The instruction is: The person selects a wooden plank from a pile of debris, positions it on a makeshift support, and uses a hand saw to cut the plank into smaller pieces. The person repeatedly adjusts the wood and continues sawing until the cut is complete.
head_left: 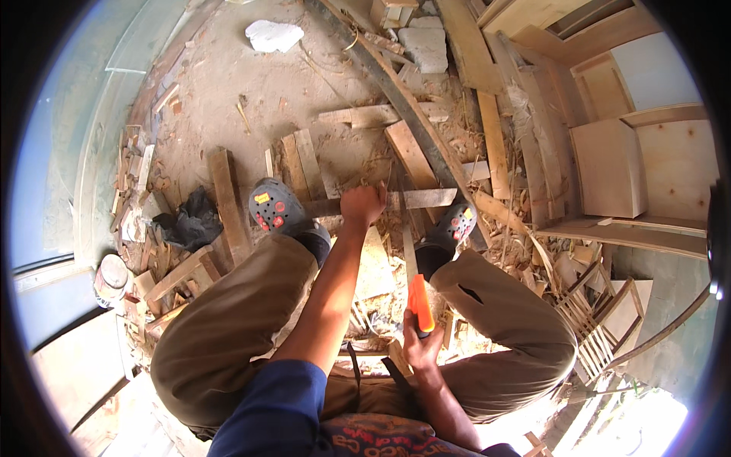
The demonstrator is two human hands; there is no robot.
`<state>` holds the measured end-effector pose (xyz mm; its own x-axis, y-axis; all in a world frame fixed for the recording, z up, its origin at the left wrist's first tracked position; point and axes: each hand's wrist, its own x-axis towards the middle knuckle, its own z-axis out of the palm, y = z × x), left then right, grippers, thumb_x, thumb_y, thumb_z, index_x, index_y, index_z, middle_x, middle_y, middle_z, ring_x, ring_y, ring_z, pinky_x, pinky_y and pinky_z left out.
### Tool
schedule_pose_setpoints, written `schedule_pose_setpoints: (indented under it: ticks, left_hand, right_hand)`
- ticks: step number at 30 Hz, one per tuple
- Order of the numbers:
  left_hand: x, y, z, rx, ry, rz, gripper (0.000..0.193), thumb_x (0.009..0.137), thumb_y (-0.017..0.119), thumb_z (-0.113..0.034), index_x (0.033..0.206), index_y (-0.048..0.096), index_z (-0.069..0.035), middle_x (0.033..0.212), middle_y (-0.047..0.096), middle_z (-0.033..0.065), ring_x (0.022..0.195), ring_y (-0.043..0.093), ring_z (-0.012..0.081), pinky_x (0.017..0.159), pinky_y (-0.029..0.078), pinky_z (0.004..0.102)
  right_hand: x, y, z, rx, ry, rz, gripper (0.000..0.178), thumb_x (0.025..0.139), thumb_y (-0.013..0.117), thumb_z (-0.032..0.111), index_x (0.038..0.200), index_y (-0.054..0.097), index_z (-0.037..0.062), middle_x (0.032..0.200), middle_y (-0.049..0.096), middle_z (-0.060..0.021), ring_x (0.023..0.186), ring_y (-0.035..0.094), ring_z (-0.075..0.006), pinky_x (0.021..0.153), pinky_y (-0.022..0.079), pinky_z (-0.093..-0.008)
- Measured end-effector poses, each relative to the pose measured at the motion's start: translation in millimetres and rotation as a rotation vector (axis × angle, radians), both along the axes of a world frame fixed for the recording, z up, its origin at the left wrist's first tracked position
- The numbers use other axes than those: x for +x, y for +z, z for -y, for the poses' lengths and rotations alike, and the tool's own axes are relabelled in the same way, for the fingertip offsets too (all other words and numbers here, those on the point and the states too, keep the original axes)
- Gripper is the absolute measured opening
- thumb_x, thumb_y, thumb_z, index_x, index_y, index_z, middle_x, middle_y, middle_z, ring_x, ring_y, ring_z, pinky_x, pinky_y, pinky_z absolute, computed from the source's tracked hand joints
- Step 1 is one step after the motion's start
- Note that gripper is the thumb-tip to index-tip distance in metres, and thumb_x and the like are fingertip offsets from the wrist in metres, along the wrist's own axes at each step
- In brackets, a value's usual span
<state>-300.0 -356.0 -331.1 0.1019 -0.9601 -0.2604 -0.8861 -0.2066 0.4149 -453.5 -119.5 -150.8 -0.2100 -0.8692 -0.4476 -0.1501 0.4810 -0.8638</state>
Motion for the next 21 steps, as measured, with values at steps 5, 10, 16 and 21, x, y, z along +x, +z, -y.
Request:
schedule_pose_setpoints:
  ticks: [5,10,16,21]
  left_hand:
    - [3.0,-2.9,3.1,0.031,0.015,0.013,0.063,0.102,0.038,-0.043,0.067,0.074,-0.005,0.069,0.071,0.0207,0.065,0.072,0.0382,0.069,0.058,0.0501]
    - [1.6,-7.1,1.9,-0.073,0.032,0.016,0.058,0.100,0.043,-0.040,0.066,0.074,-0.006,0.069,0.070,0.0222,0.065,0.072,0.0382,0.067,0.058,0.0490]
    - [3.7,-7.5,3.8,-0.110,0.027,-0.008,0.054,0.099,0.047,-0.038,0.067,0.074,-0.005,0.070,0.070,0.0237,0.067,0.072,0.0384,0.069,0.059,0.0484]
    - [6.6,0.3,10.8,-0.012,-0.005,-0.009,0.052,0.099,0.048,-0.040,0.076,0.076,-0.003,0.079,0.072,0.0237,0.080,0.073,0.0393,0.077,0.058,0.0511]
  right_hand:
    - [0.9,4.8,3.1,-0.029,0.058,-0.050,0.025,0.098,0.065,0.010,0.075,0.058,0.0016,0.057,0.049,0.0058,0.054,0.042,-0.0011,0.046,0.031,-0.0245]
    - [-9.4,-7.7,5.8,-0.007,0.077,-0.074,0.026,0.096,0.066,0.010,0.073,0.058,0.0007,0.054,0.048,0.0049,0.052,0.042,-0.0021,0.045,0.033,-0.0261]
    - [-20.2,-3.3,9.6,-0.003,0.129,-0.098,0.026,0.095,0.065,0.007,0.071,0.057,0.0023,0.053,0.048,0.0034,0.051,0.043,-0.0027,0.045,0.035,-0.0264]
    - [-15.1,17.2,9.0,0.032,0.063,-0.022,0.020,0.094,0.060,0.005,0.076,0.060,-0.0019,0.053,0.049,0.0026,0.051,0.046,-0.0038,0.044,0.035,-0.0271]
